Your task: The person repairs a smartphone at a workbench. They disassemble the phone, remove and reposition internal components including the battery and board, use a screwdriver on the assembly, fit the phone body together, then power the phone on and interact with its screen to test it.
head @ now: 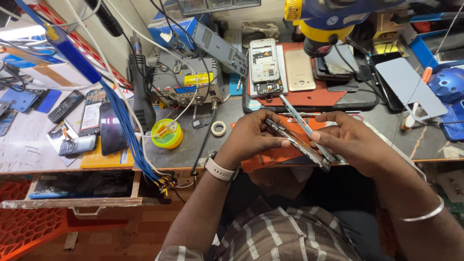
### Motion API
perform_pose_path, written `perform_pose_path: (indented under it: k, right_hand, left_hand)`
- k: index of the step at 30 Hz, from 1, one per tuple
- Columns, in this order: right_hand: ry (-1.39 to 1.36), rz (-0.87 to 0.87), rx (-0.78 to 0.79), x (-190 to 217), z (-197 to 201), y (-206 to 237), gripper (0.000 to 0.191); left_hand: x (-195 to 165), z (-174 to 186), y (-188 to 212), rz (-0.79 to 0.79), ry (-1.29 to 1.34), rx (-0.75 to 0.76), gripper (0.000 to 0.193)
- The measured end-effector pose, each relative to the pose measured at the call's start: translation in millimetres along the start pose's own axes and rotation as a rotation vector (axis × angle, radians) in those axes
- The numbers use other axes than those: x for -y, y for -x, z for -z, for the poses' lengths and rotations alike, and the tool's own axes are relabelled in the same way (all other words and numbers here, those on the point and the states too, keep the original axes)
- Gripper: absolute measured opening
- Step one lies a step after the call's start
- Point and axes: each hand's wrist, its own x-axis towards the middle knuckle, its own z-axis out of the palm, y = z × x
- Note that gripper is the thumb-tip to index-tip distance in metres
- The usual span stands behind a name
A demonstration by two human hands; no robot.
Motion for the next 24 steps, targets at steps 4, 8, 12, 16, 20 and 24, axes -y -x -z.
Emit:
perform_pose_path:
  k: [4,8,12,16,20,24]
  right_hand:
    - [-0.001,-0.005,0.025,6.1,2.5,-3.2,0.064]
    - [-0.009,-0.009,0.028,11.4,-1.9,-4.8,0.065]
    - [0.107,-0.053,-0.011,18.4,-8.5,-7.6,0.068]
    - [0.29,-0.097,-0.076,24.5,-12.5,-5.6,0.074]
    - [0.251,-0.097,-0.058,23.4,-16.6,-8.5,0.077]
    - [0.181,-0.073,-0.05,15.4,-16.0,-11.5,0.074]
  left_hand:
    - [4.5,3.2,-5.2,0.011,0.138,0.067,0.049]
    - [9.1,7.6,-7.3,-0.021,0.205,0.11,0.048]
    - [7.3,10.2,-11.3,0.003,0.178,0.101,0.05]
    - [1.4,9.4,-13.1,0.058,0.083,0.06,0.056]
    - [0.4,10.4,-13.0,0.079,0.094,0.052,0.059]
    - [2.7,14.5,-12.3,0.073,0.176,0.092,0.058]
